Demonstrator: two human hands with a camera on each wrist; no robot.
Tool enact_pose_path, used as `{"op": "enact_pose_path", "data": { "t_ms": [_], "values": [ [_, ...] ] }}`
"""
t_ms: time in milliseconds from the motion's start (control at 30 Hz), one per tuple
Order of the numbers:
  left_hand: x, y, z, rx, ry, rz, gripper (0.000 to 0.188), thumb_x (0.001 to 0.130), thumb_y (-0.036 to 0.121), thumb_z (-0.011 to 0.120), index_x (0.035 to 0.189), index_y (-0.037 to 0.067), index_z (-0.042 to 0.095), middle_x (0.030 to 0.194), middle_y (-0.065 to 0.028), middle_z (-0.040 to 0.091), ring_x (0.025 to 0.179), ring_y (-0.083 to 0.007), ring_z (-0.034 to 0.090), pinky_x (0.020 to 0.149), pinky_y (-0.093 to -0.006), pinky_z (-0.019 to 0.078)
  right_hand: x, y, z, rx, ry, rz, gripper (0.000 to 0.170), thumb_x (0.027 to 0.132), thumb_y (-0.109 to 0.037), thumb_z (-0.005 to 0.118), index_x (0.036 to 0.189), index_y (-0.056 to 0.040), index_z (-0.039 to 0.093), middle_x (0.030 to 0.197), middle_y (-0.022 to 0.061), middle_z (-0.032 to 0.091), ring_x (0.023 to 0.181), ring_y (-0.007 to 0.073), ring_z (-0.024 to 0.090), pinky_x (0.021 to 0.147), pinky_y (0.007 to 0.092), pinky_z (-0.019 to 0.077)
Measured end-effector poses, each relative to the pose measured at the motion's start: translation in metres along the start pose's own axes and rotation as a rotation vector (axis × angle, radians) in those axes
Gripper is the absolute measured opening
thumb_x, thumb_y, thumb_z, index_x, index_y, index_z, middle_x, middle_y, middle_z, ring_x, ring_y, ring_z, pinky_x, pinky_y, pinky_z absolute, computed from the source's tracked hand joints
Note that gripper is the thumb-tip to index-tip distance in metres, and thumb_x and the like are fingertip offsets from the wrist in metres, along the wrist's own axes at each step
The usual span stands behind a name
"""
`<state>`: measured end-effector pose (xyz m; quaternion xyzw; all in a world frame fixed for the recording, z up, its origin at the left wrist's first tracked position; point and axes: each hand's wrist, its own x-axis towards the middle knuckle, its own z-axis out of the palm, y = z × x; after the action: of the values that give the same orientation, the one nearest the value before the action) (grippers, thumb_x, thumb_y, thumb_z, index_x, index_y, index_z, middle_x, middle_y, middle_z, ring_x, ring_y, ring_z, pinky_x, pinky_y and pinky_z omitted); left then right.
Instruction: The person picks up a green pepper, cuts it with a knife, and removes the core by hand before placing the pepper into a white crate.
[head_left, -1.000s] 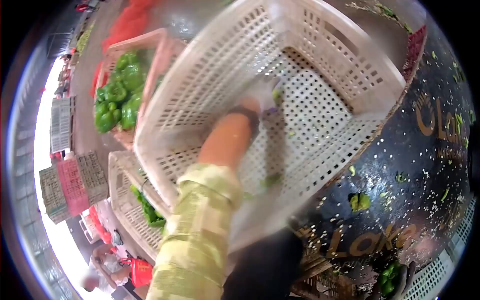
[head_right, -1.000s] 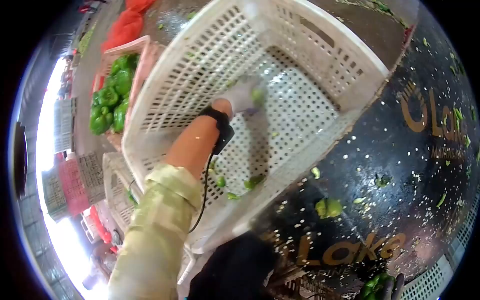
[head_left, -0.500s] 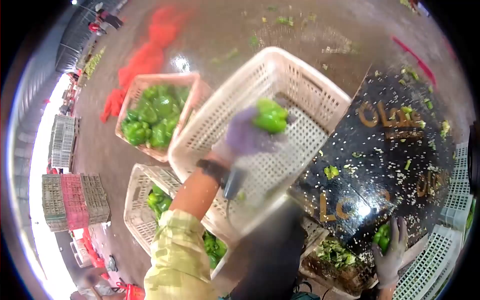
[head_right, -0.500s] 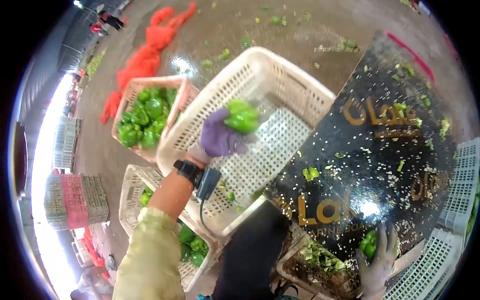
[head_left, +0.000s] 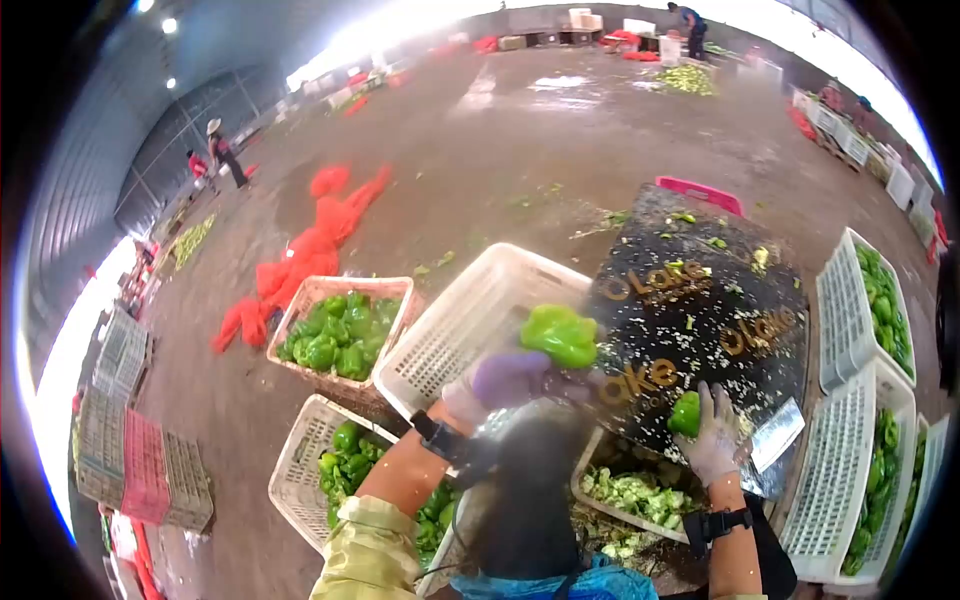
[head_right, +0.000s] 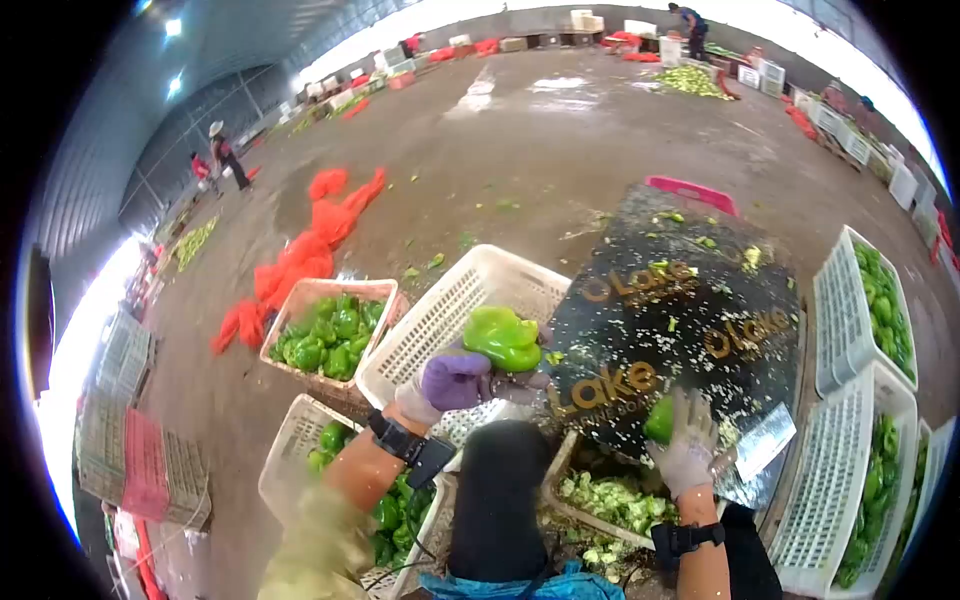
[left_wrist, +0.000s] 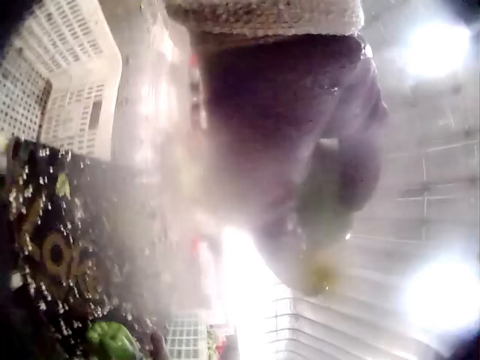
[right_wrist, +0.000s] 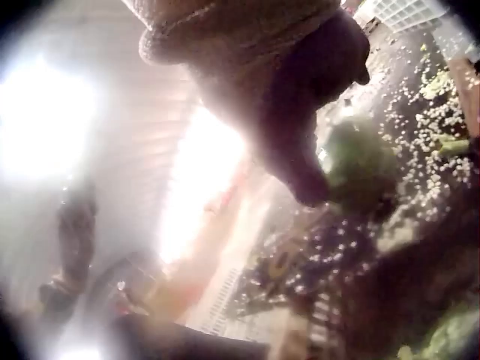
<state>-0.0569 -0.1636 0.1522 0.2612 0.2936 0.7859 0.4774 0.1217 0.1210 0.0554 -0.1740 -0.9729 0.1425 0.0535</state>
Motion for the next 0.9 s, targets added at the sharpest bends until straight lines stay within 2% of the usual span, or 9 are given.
{"op": "enact_pose_path", "data": {
  "t_ms": [100, 167, 267, 333, 433, 567, 633, 667, 900],
  "values": [
    [0.008, -0.030, 0.032, -0.126, 0.054, -0.032, 0.058, 0.087, 0.022, 0.056, 0.138, 0.006, 0.033, 0.137, -0.0152, 0.040, 0.103, -0.0290, 0.056, 0.080, -0.0385, 0.0512, -0.011, -0.005, -0.024, 0.465, 0.290, -0.238, 0.073, 0.075, -0.017, 0.072, 0.136, -0.0034, 0.036, 0.132, 0.0203, 0.042, 0.116, 0.0328, 0.048, 0.095, 0.0393, 0.0417],
    [0.015, -0.059, 0.051, -0.210, 0.094, -0.049, 0.057, 0.089, 0.027, 0.055, 0.138, 0.007, 0.033, 0.133, -0.0133, 0.044, 0.095, -0.0231, 0.057, 0.072, -0.0314, 0.0506, -0.036, -0.041, -0.074, 1.408, 0.045, 0.011, 0.066, 0.080, -0.016, 0.069, 0.137, -0.0051, 0.037, 0.126, 0.0147, 0.049, 0.103, 0.0200, 0.054, 0.083, 0.0287, 0.0468],
    [0.028, -0.096, 0.073, -0.297, -0.061, -0.128, 0.053, 0.091, 0.035, 0.054, 0.133, 0.006, 0.039, 0.122, -0.0091, 0.052, 0.091, -0.0168, 0.055, 0.073, -0.0248, 0.0475, -0.064, -0.062, -0.107, 1.556, -0.098, 0.016, 0.065, 0.082, -0.017, 0.069, 0.137, -0.0072, 0.037, 0.108, 0.0077, 0.056, 0.084, 0.0108, 0.056, 0.066, 0.0218, 0.0453],
    [0.022, -0.124, 0.098, 0.038, 0.209, -0.128, 0.049, 0.092, 0.036, 0.052, 0.129, 0.006, 0.042, 0.118, -0.0073, 0.054, 0.089, -0.0167, 0.056, 0.075, -0.0259, 0.0475, -0.074, -0.065, -0.109, 1.581, -0.096, -0.007, 0.064, 0.083, -0.016, 0.070, 0.137, -0.0083, 0.037, 0.096, 0.0042, 0.060, 0.073, 0.0068, 0.057, 0.057, 0.0193, 0.0442],
    [0.017, -0.152, 0.104, 0.210, 0.177, -0.288, 0.038, 0.095, 0.032, 0.048, 0.122, 0.005, 0.048, 0.105, -0.0061, 0.059, 0.095, -0.0178, 0.058, 0.082, -0.0336, 0.0485, -0.093, -0.045, -0.093, 1.297, 0.089, -0.174, 0.063, 0.081, -0.018, 0.072, 0.134, -0.0060, 0.039, 0.106, 0.0073, 0.060, 0.085, 0.0094, 0.057, 0.067, 0.0206, 0.0468],
    [0.014, -0.151, 0.119, 0.607, 0.226, -0.479, 0.029, 0.092, 0.021, 0.057, 0.113, 0.001, 0.053, 0.092, -0.0047, 0.062, 0.079, -0.0124, 0.060, 0.068, -0.0254, 0.0514, -0.135, -0.025, -0.068, 1.653, -0.267, 0.269, 0.070, 0.077, -0.023, 0.075, 0.133, -0.0029, 0.038, 0.114, 0.0090, 0.059, 0.100, 0.0193, 0.056, 0.084, 0.0296, 0.0476],
    [0.010, -0.161, 0.114, 0.838, 0.113, -0.457, 0.035, 0.089, 0.017, 0.061, 0.118, -0.002, 0.051, 0.089, -0.0026, 0.060, 0.072, -0.0096, 0.057, 0.068, -0.0220, 0.0511, -0.157, -0.022, -0.054, 1.736, -0.370, 0.367, 0.053, 0.085, -0.031, 0.066, 0.127, -0.0070, 0.044, 0.108, 0.0084, 0.059, 0.087, 0.0140, 0.060, 0.070, 0.0280, 0.0517],
    [0.008, -0.157, 0.116, 0.846, 0.110, -0.514, 0.039, 0.089, 0.016, 0.061, 0.122, -0.002, 0.049, 0.091, -0.0047, 0.061, 0.074, -0.0113, 0.059, 0.069, -0.0240, 0.0518, -0.162, -0.015, -0.046, 1.846, -0.386, 0.465, 0.071, 0.076, -0.021, 0.075, 0.133, 0.0005, 0.038, 0.118, 0.0135, 0.056, 0.106, 0.0192, 0.053, 0.088, 0.0317, 0.0464],
    [-0.054, -0.076, 0.083, 0.634, 0.421, -0.111, 0.047, 0.094, 0.024, 0.052, 0.133, 0.002, 0.039, 0.117, -0.0147, 0.057, 0.093, -0.0218, 0.061, 0.082, -0.0338, 0.0515, -0.156, 0.102, -0.128, 1.597, 0.455, 0.156, 0.052, 0.087, -0.020, 0.055, 0.133, -0.0015, 0.039, 0.125, 0.0126, 0.051, 0.112, 0.0223, 0.050, 0.097, 0.0350, 0.0405]
  ]
}}
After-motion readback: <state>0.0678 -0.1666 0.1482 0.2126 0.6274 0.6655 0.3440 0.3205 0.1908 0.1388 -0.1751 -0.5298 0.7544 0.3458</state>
